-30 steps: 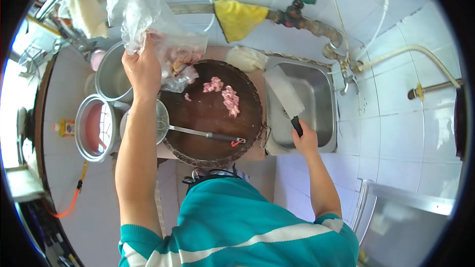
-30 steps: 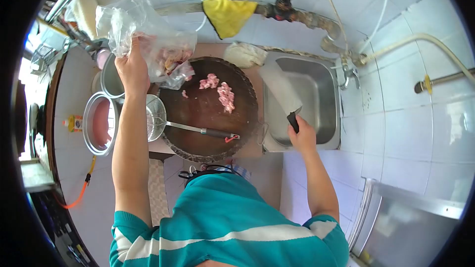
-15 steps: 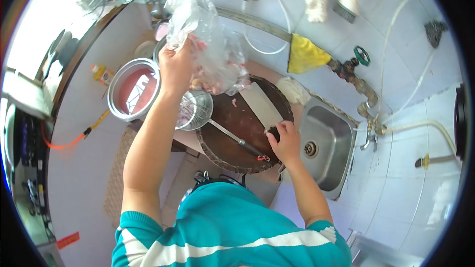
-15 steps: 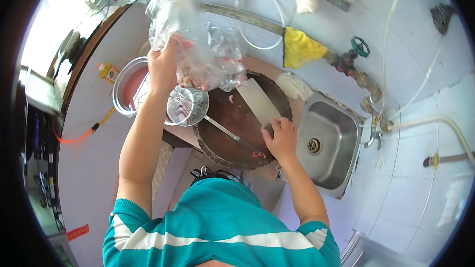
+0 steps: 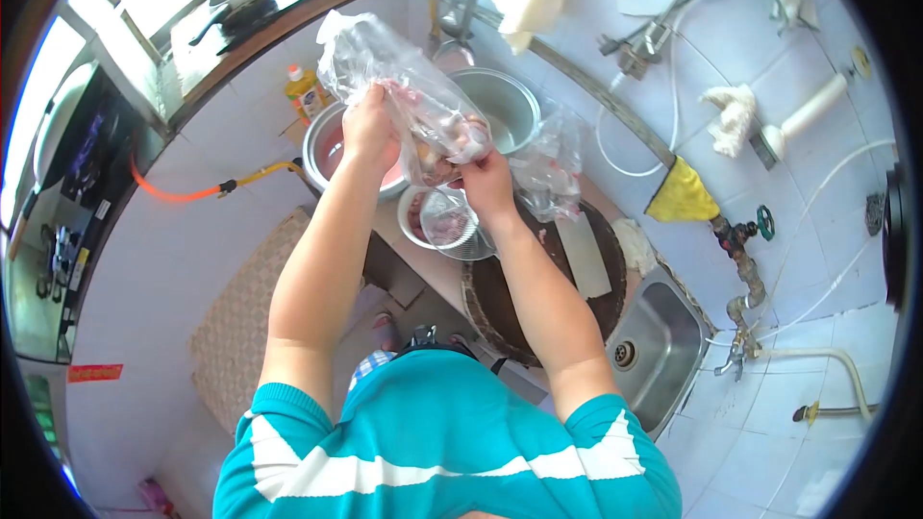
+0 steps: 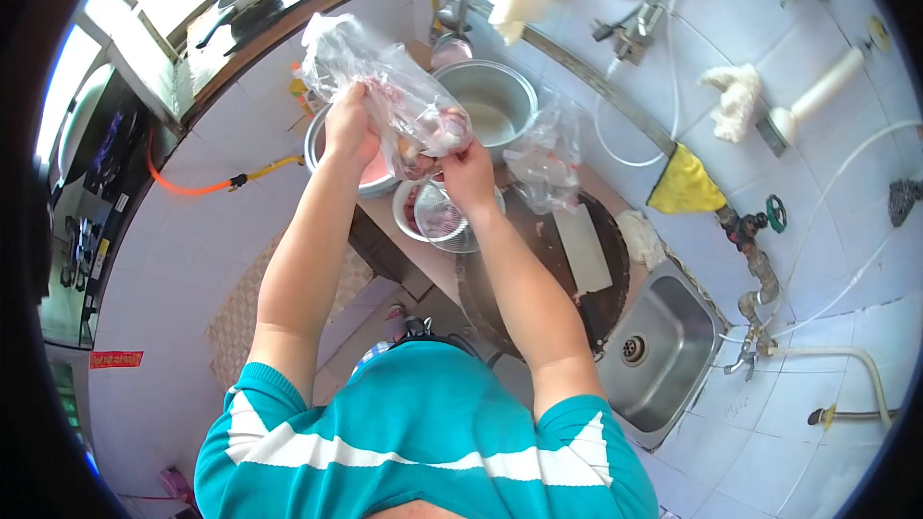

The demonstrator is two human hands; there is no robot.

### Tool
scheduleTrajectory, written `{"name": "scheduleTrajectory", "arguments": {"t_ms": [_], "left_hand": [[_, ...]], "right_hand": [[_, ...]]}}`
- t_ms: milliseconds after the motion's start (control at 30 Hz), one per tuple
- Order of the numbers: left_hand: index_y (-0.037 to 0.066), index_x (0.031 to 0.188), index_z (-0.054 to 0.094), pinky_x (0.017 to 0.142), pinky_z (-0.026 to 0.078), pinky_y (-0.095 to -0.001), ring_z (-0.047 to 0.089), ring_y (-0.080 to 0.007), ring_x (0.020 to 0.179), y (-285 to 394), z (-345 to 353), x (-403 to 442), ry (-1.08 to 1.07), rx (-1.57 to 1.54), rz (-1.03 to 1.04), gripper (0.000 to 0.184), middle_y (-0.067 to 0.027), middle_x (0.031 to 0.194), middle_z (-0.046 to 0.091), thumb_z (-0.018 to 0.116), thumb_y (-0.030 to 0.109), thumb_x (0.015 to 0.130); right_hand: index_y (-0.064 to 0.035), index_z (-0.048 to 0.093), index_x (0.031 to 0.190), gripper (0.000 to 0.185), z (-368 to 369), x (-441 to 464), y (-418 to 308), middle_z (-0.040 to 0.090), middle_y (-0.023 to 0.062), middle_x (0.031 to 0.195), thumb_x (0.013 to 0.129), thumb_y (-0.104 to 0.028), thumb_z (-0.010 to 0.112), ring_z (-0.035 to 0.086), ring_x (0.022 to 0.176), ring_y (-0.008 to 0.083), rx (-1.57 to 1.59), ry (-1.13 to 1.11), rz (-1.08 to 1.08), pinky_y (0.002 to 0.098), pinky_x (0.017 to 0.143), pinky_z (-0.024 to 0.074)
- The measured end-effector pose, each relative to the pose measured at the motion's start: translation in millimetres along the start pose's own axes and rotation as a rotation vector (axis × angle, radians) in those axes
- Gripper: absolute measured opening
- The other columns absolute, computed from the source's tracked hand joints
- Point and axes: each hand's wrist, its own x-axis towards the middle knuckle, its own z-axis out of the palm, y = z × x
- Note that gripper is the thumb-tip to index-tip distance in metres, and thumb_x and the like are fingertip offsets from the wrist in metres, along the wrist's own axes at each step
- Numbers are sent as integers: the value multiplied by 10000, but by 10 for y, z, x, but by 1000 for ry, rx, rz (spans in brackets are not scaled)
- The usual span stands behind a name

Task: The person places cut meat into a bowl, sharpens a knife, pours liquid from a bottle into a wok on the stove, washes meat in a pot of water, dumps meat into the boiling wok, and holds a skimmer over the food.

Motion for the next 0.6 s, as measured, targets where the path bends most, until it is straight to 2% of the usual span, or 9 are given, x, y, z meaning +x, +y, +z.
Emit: {"name": "scheduleTrajectory", "arguments": {"t_ms": [100, 133, 167, 300, 367, 400, 433, 500, 600], "left_hand": [[-35, 1058, 558, 754, 513, -400, 628, -273, 856, 17, -502, 279, 110, 24, -3, 237, -151, 930, 620, 464, 170, 984], [-46, 1118, 539, 817, 496, -418, 613, -276, 934, -59, -750, 434, 140, 100, -57, 276, -155, 1006, 615, 475, 187, 984], [-57, 1178, 519, 881, 479, -435, 599, -279, 1012, -110, -937, 558, 170, 177, -113, 327, -160, 1083, 611, 486, 204, 983], [-36, 1213, 502, 859, 496, -461, 596, -301, 1040, -201, -1285, 574, 156, 268, -242, 350, -175, 1126, 596, 527, 199, 955], [-63, 1210, 499, 787, 519, -421, 621, -278, 934, -196, -1348, 540, 148, 195, -264, 391, -170, 1067, 601, 556, 200, 927], [-37, 1296, 401, 790, 530, -474, 606, -325, 996, -127, -1377, 538, 150, 289, -352, 477, -187, 1144, 552, 561, 197, 913], [-37, 1296, 401, 790, 530, -474, 606, -325, 996, -93, -1384, 521, 143, 287, -359, 477, -187, 1144, 552, 561, 197, 913], [15, 1326, 337, 769, 530, -584, 582, -373, 1045, -35, -1386, 474, 163, 225, -435, 491, -193, 1230, 506, 551, 199, 924], [25, 1341, 306, 773, 532, -582, 598, -364, 1029, 15, -1489, 493, 118, 271, -484, 526, -201, 1248, 496, 559, 201, 915]], "right_hand": [[31, 638, 985, 177, 244, 248, 24, 671, 74, 756, 873, -96, 589, 633, 591, 137, -261, -48, 24, 293, 522, 511], [43, 658, 892, 176, 350, 292, 2, 647, 84, 654, 845, -114, 594, 604, 527, 146, -301, -16, 18, 306, 502, 477], [43, 658, 892, 176, 427, 352, -12, 647, 84, 654, 845, -114, 594, 604, 527, 146, -306, -21, 14, 306, 502, 477], [33, 677, 812, 194, 632, 532, -65, 638, 90, 611, 824, -147, 607, 578, 495, 149, -449, -116, 93, 325, 496, 450], [27, 678, 775, 221, 721, 592, -55, 637, 101, 601, 831, -181, 625, 584, 511, 167, -525, -103, 118, 337, 522, 454], [27, 678, 775, 221, 766, 613, -67, 637, 101, 601, 831, -181, 625, 584, 511, 167, -529, -93, 120, 337, 522, 454], [21, 675, 751, 247, 805, 632, -80, 628, 114, 595, 834, -208, 634, 584, 519, 186, -588, -83, 75, 349, 535, 452], [14, 673, 728, 275, 892, 673, -105, 619, 128, 589, 838, -235, 643, 585, 527, 205, -651, -66, 32, 361, 548, 450], [8, 664, 705, 326, 1052, 737, -178, 596, 165, 591, 843, -286, 652, 572, 534, 254, -713, -45, -91, 384, 562, 443]]}}
